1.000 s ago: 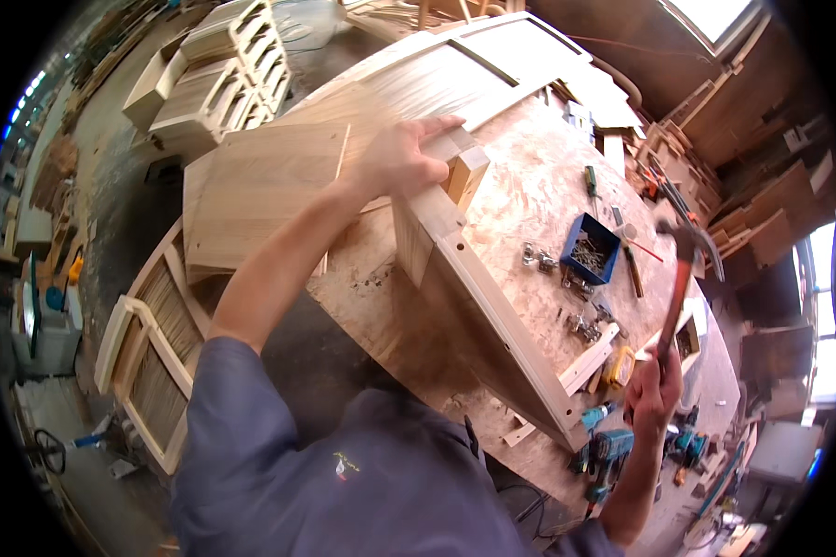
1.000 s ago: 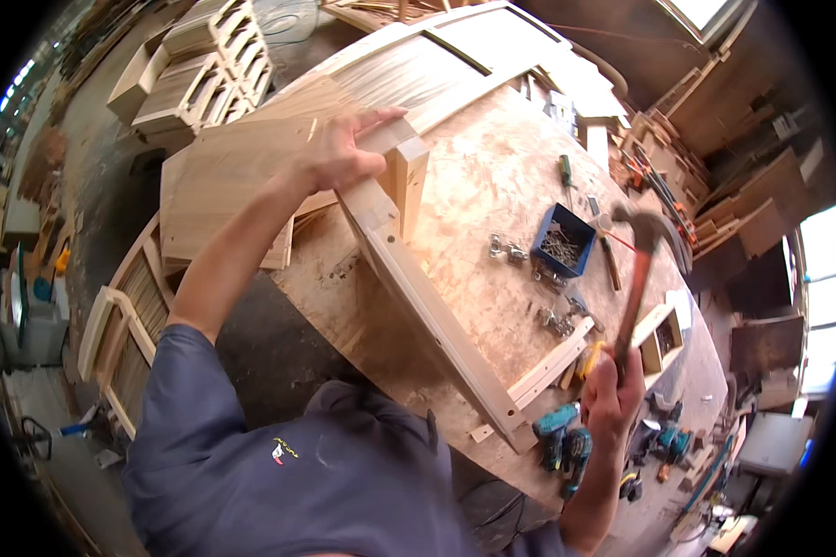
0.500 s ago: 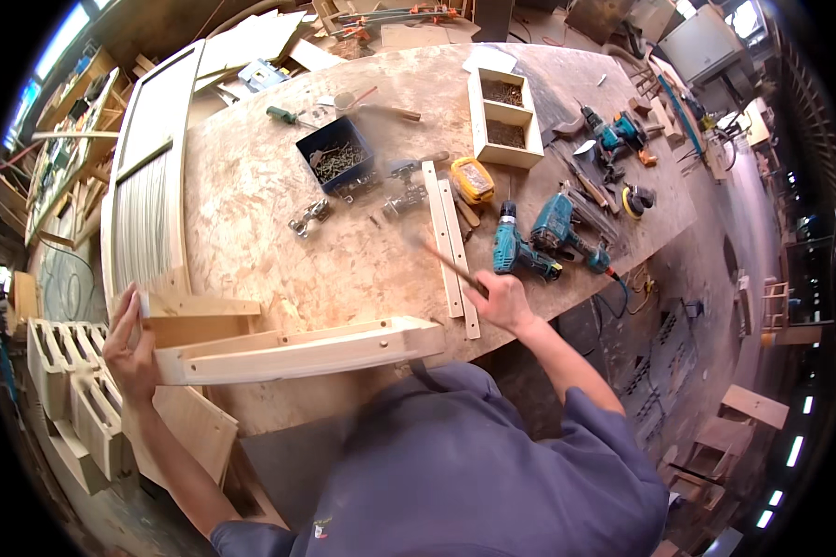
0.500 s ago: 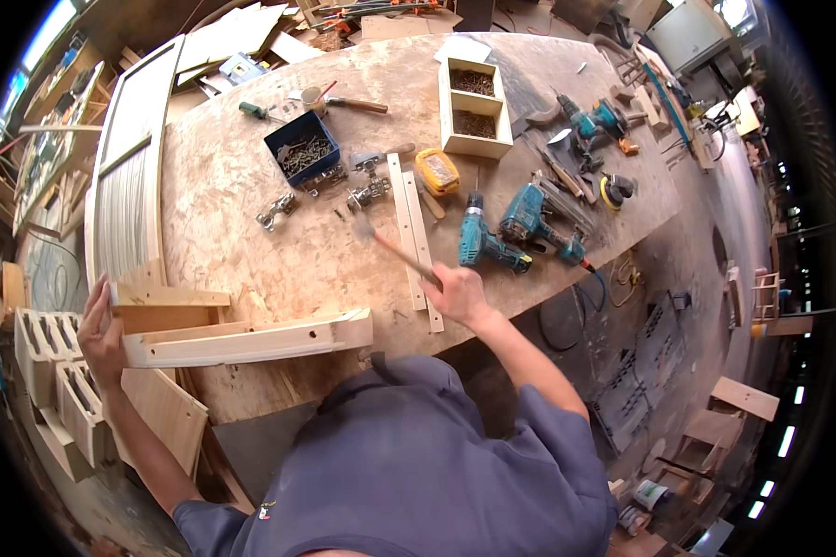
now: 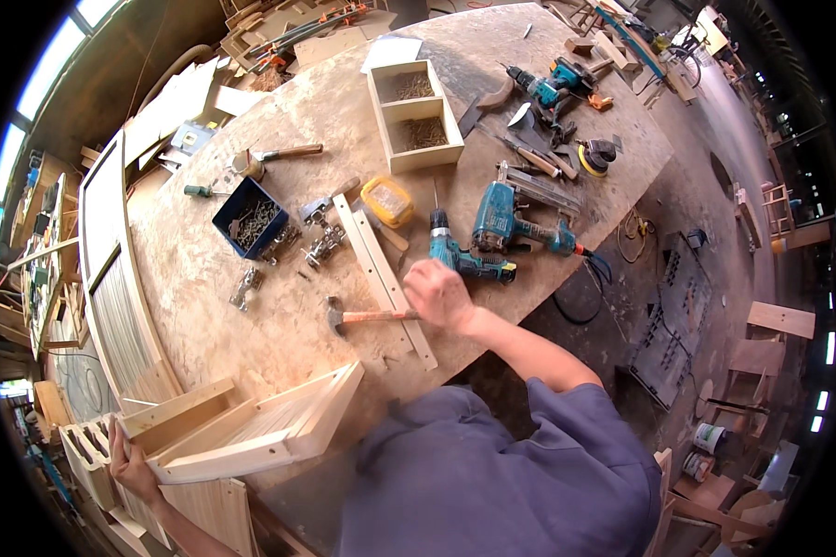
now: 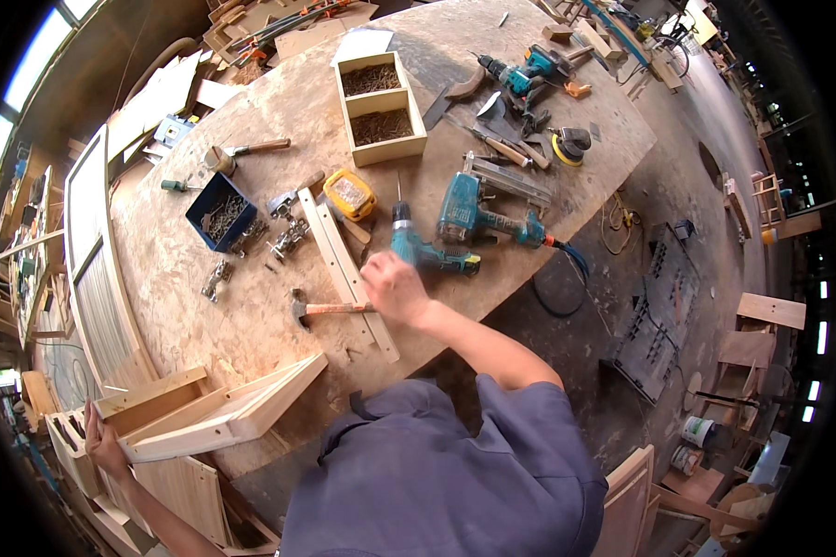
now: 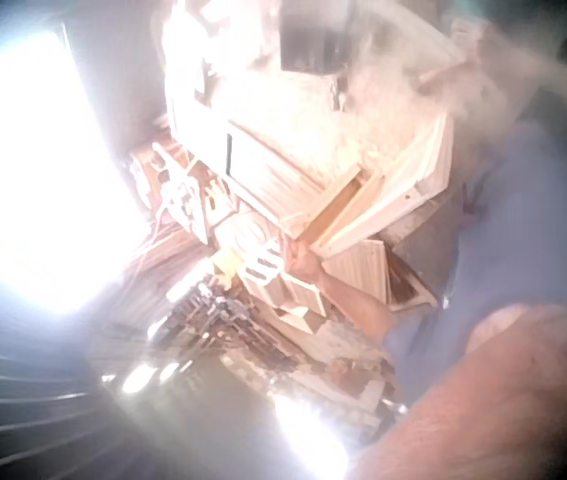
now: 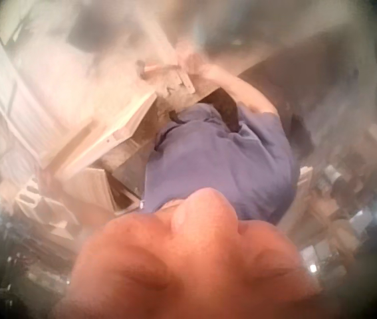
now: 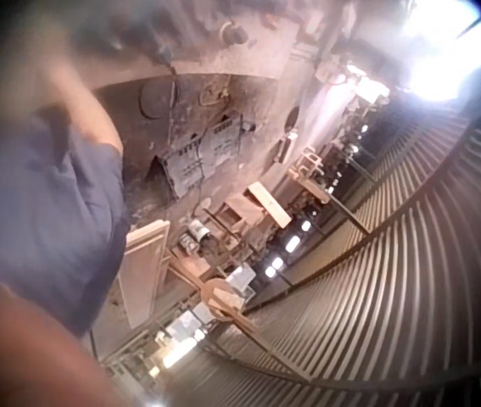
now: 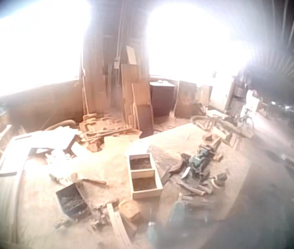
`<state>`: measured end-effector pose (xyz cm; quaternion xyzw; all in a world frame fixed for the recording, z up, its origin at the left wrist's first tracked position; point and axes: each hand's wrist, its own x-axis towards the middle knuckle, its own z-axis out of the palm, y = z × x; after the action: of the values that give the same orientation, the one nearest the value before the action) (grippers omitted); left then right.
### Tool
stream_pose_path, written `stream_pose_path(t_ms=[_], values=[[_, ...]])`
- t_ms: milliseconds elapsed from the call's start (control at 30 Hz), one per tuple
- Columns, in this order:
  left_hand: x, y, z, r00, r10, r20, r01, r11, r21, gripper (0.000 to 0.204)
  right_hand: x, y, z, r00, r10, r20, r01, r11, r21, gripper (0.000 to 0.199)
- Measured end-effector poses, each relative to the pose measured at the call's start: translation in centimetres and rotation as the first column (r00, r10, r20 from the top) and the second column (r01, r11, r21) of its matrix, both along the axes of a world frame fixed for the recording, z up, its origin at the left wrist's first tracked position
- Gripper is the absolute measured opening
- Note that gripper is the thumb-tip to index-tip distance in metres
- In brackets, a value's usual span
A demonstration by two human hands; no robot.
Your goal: The person uses a screwdriver to remove screws from a large wooden panel, then uses a power drill to attach a smaller wooden frame to a panel. The person then stacks the assembled panels and carries them across the workshop floor.
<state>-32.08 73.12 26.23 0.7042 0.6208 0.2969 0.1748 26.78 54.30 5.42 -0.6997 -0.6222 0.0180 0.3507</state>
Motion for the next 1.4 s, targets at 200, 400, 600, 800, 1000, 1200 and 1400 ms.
stream_pose_path(t_ms=[200,400,600,800,1000,1200,1400], values=[[0.0,0.2,-0.8,0.997,0.036,0.07,-0.037,0.999,0.02,0.051,18.7,3.9,-3.5,0.878,-0.464,0.118,0.432,0.874,0.222,0.011],[-1.1,-0.5,-2.6,0.977,0.104,0.186,-0.098,0.994,-0.038,0.046,37.1,3.3,-7.7,0.576,-0.478,0.663,0.783,0.555,-0.28,0.022],[0.6,0.1,0.7,1.0,0.007,0.003,-0.007,0.998,0.056,0.04,38.8,-2.2,-8.6,0.777,-0.214,0.591,0.6,0.535,-0.595,0.028],[6.7,-1.5,9.3,0.967,-0.008,-0.256,0.118,0.901,0.418,0.046,41.9,0.9,4.2,0.987,-0.16,-0.017,0.146,0.935,-0.323,0.028],[20.7,2.2,12.4,0.754,-0.576,-0.315,0.618,0.461,0.637,0.079,0.7,10.8,30.5,0.891,0.438,-0.116,-0.453,0.875,-0.174,0.032],[12.8,4.1,13.1,0.712,-0.69,-0.13,0.59,0.488,0.643,0.011,-12.2,16.7,32.5,0.587,0.603,-0.539,-0.709,0.705,0.017,0.094],[-3.4,7.7,13.7,0.13,-0.69,0.712,0.424,0.688,0.589,0.015,-4.5,10.3,1.6,0.894,0.428,0.134,-0.274,0.758,-0.592,0.049]])
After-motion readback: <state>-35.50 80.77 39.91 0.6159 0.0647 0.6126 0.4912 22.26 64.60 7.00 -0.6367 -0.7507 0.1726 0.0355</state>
